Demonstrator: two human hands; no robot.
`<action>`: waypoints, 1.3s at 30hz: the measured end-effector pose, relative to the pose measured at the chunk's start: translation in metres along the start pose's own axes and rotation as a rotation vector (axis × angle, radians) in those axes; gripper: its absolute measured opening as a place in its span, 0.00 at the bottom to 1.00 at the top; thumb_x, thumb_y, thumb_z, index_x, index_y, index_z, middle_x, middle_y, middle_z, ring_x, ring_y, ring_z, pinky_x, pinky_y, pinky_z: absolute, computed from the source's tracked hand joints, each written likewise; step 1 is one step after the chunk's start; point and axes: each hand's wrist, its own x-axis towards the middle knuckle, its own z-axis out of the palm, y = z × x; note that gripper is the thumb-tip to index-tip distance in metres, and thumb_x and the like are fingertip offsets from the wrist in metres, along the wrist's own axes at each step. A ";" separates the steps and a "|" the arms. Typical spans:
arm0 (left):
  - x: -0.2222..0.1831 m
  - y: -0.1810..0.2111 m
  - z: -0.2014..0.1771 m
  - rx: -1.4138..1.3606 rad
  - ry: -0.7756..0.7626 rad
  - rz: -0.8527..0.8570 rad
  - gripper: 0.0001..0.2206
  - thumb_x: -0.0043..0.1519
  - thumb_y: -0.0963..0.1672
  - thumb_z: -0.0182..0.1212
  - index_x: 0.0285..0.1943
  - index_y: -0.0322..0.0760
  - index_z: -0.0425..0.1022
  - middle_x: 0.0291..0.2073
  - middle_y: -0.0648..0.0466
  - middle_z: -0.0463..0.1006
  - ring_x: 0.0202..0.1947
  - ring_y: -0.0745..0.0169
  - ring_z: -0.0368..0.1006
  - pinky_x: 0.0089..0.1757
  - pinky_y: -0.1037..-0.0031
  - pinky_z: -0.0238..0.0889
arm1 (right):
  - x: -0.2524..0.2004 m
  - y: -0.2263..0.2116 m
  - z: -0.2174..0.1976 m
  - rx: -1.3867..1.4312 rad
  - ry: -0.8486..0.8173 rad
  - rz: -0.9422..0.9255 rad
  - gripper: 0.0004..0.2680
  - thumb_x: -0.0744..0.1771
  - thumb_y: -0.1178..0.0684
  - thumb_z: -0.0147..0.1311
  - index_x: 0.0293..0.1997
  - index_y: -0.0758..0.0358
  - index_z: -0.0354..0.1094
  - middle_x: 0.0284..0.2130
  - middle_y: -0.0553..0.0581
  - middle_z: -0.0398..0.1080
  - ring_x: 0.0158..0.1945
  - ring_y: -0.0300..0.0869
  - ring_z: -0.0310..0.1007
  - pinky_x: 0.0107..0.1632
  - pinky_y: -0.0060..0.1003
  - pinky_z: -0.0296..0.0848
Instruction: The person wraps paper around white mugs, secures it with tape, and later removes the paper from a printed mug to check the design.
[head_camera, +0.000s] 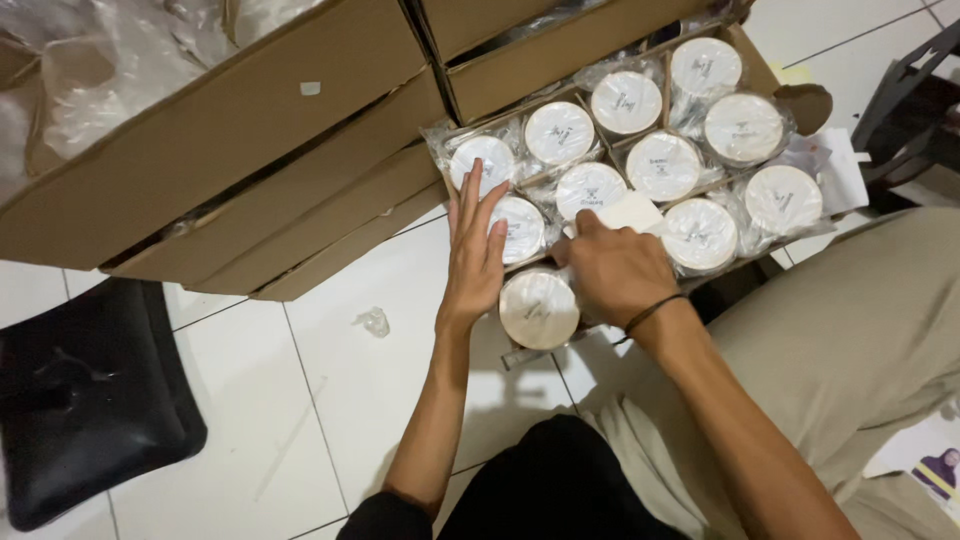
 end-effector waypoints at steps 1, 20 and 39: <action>0.000 0.000 -0.001 0.004 -0.006 0.006 0.20 0.75 0.46 0.38 0.75 0.39 0.61 0.81 0.45 0.41 0.80 0.41 0.34 0.71 0.46 0.22 | -0.004 0.001 -0.005 0.005 0.006 0.004 0.07 0.64 0.53 0.53 0.41 0.51 0.77 0.41 0.59 0.67 0.34 0.61 0.78 0.39 0.55 0.75; -0.098 0.023 0.056 -1.078 0.245 -0.521 0.30 0.60 0.50 0.53 0.72 0.36 0.58 0.50 0.37 0.76 0.44 0.47 0.79 0.51 0.51 0.71 | -0.066 0.024 0.032 0.981 0.718 -0.323 0.07 0.61 0.67 0.53 0.29 0.58 0.65 0.39 0.53 0.57 0.39 0.44 0.65 0.51 0.32 0.69; -0.077 0.069 0.016 -0.850 -0.036 -0.270 0.47 0.44 0.52 0.74 0.75 0.34 0.58 0.56 0.45 0.78 0.54 0.63 0.73 0.54 0.67 0.69 | -0.092 0.002 0.069 1.149 0.756 0.369 0.09 0.57 0.52 0.76 0.36 0.56 0.81 0.21 0.53 0.80 0.21 0.38 0.80 0.25 0.27 0.75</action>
